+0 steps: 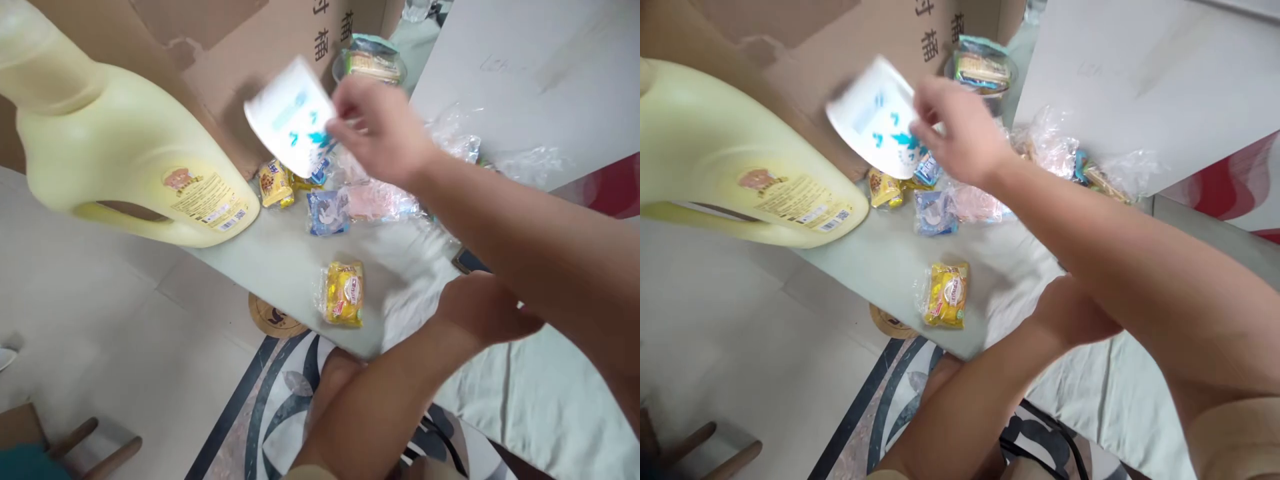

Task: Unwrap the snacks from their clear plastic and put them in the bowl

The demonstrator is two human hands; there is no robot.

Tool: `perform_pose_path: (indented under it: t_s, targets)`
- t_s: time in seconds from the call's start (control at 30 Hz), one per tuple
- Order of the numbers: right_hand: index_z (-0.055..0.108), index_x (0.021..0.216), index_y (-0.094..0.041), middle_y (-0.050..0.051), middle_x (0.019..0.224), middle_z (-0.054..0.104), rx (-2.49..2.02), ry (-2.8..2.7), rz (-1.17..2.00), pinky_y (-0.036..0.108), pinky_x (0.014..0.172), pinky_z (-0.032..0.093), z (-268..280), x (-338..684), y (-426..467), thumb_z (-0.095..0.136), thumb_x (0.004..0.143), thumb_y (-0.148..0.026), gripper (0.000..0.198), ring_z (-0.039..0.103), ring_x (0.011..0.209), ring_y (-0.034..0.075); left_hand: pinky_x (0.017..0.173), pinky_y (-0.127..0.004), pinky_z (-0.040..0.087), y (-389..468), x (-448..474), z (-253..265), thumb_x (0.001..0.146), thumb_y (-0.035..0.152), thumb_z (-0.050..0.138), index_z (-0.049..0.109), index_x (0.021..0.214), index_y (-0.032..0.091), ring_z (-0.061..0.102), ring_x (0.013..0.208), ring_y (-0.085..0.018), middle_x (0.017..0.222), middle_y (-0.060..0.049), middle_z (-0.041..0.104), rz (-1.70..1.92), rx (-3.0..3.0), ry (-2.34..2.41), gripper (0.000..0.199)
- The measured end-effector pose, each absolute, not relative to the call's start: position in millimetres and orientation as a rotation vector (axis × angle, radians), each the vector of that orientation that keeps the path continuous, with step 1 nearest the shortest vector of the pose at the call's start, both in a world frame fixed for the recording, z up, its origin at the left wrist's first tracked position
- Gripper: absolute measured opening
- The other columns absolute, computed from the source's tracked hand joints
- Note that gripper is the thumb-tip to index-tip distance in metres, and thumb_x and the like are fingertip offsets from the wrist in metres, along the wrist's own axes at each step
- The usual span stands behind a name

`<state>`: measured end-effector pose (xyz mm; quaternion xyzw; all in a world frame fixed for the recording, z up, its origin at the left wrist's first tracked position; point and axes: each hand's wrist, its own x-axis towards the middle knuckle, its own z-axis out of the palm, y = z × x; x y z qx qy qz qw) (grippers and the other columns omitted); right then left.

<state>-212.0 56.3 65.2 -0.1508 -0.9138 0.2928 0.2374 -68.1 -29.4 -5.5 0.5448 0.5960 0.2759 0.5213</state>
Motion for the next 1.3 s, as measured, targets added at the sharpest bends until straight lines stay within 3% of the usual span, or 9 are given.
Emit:
perform_pose_path:
  t_s: [0.07,0.1,0.23,0.33,0.47,0.63,0.9,1.07,1.3]
  targets:
    - [0.059,0.084,-0.028,0.003,0.090,0.064,-0.446,-2.090,1.225,0.043,0.088,0.053,76,-148,51,0.056,0.088,-0.027,0.005,0.066,0.095,0.023,0.079,-0.032,0.052,-35,-70,-3,0.087,0.039,0.049,0.069,0.102,0.028,0.067,0.102,-0.027,0.107,-0.003,0.075,0.649,1.368,1.427,0.027]
    - [0.063,0.091,-0.031,0.003,0.101,0.066,-0.556,-1.938,1.389,0.045,0.094,0.052,78,-110,48,0.055,0.089,-0.028,0.009,0.065,0.108,0.024,0.077,-0.032,0.052,-38,-69,-2,0.087,0.038,0.046,0.068,0.098,0.027,0.068,0.100,-0.027,0.103,-0.004,0.075,0.646,1.391,1.443,0.027]
    - [0.070,0.077,-0.037,0.010,0.108,0.069,-1.157,-1.629,1.343,0.048,0.091,0.051,55,44,38,0.035,0.093,-0.033,0.039,0.060,0.124,0.026,0.075,-0.032,0.050,-43,-60,0,0.087,0.034,0.044,0.065,0.090,0.023,0.069,0.095,-0.025,0.098,-0.008,0.074,0.612,1.488,1.496,0.024]
    - [0.067,0.073,-0.035,0.015,0.092,0.069,-1.652,-1.392,1.173,0.048,0.076,0.052,26,128,38,0.028,0.090,-0.040,0.044,0.066,0.105,0.029,0.073,-0.032,0.048,-43,-46,0,0.086,0.030,0.046,0.064,0.084,0.023,0.069,0.093,-0.025,0.096,-0.008,0.074,0.508,1.593,1.472,0.019]
    - [0.060,0.068,-0.024,0.011,0.073,0.063,-2.057,-1.315,1.042,0.038,0.061,0.050,7,186,52,0.055,0.066,-0.025,0.005,0.062,0.067,0.023,0.065,-0.032,0.044,-39,-24,-4,0.086,0.029,0.046,0.061,0.080,0.022,0.069,0.086,-0.025,0.090,-0.008,0.073,0.378,1.713,1.435,0.017]
    - [0.055,0.082,-0.027,-0.001,0.061,0.052,-2.088,-1.284,0.634,0.033,0.051,0.039,22,216,58,0.057,0.061,-0.018,0.023,0.049,0.051,0.018,0.062,-0.031,0.041,-38,-10,-4,0.088,0.029,0.046,0.062,0.085,0.023,0.068,0.084,-0.023,0.091,-0.007,0.073,0.349,1.769,1.410,0.017]
    - [0.059,0.073,-0.032,0.001,0.057,0.057,-1.327,-1.919,0.534,0.040,0.055,0.045,63,98,57,0.062,0.064,-0.019,0.016,0.057,0.054,0.023,0.075,-0.034,0.048,-26,-15,3,0.083,0.033,0.049,0.064,0.078,0.020,0.069,0.100,-0.029,0.100,-0.012,0.075,0.309,1.754,1.277,0.021]
    - [0.059,0.077,-0.024,0.002,0.072,0.065,-0.533,-2.542,0.456,0.035,0.067,0.050,67,-71,95,0.055,0.073,-0.022,0.006,0.058,0.063,0.018,0.066,-0.032,0.046,-24,-34,-2,0.080,0.031,0.050,0.052,0.064,0.020,0.070,0.087,-0.027,0.084,-0.010,0.073,0.334,1.660,1.250,0.019]
    - [0.053,0.070,-0.026,0.004,0.077,0.064,-0.543,-2.594,0.272,0.039,0.077,0.051,30,-246,203,0.063,0.075,-0.020,0.013,0.060,0.080,0.023,0.055,-0.029,0.042,-26,-67,-14,0.084,0.038,0.045,0.047,0.066,0.022,0.071,0.085,-0.025,0.078,-0.005,0.071,0.505,1.563,1.338,0.024]
